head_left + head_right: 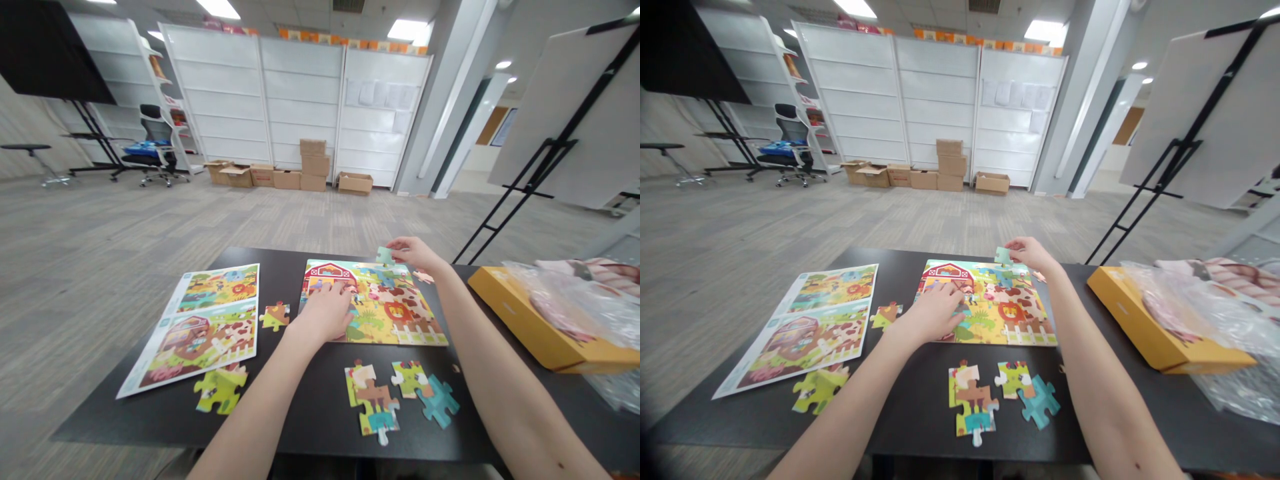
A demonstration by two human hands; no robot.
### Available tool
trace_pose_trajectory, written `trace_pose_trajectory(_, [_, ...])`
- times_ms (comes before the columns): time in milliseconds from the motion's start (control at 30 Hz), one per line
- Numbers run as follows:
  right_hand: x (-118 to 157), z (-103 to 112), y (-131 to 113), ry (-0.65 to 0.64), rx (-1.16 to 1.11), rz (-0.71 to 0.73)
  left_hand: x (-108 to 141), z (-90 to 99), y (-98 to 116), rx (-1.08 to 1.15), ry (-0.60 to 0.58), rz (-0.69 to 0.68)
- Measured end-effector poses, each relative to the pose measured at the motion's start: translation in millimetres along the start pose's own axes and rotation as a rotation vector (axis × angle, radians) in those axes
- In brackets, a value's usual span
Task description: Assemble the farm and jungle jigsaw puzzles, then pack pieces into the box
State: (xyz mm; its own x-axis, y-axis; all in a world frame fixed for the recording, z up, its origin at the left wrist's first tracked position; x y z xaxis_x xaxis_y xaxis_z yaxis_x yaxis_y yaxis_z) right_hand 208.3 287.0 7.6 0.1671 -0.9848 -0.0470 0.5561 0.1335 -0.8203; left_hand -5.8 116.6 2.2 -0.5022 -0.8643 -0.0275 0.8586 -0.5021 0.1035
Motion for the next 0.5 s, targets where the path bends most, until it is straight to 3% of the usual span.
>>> trace_pose_trajectory(67, [-2.6,-4.7,5.1,-0.017,0.032,-0.003,-0.1,-0.2,0.2,0.003,0.001,-0.002])
trace_pose_trajectory(267, [-4.7,-16.3,6.9,-0.029,0.428,0.079,-1.4,-1.6,-0.4,-0.006,-0.001,-0.007])
trace_pose_trajectory(500, [-1.5,-14.0,9.4,-0.027,0.475,0.072,-0.6,0.5,1.3,-0.01,0.001,-0.013])
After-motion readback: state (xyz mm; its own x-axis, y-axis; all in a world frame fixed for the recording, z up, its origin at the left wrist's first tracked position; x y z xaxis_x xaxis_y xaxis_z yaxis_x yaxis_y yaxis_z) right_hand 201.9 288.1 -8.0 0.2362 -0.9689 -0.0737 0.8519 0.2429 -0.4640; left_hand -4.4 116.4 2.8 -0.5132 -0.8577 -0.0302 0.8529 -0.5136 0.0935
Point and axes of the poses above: each hand's wrist, its own x-axis away from the middle knuckle, its own z-axis out of the back of the hand, y = z × x, the point moved 10 cm from there along -x, towards the middle knuckle, and after that the axes turned 2 degrees about -x, right-handed, at the moved point
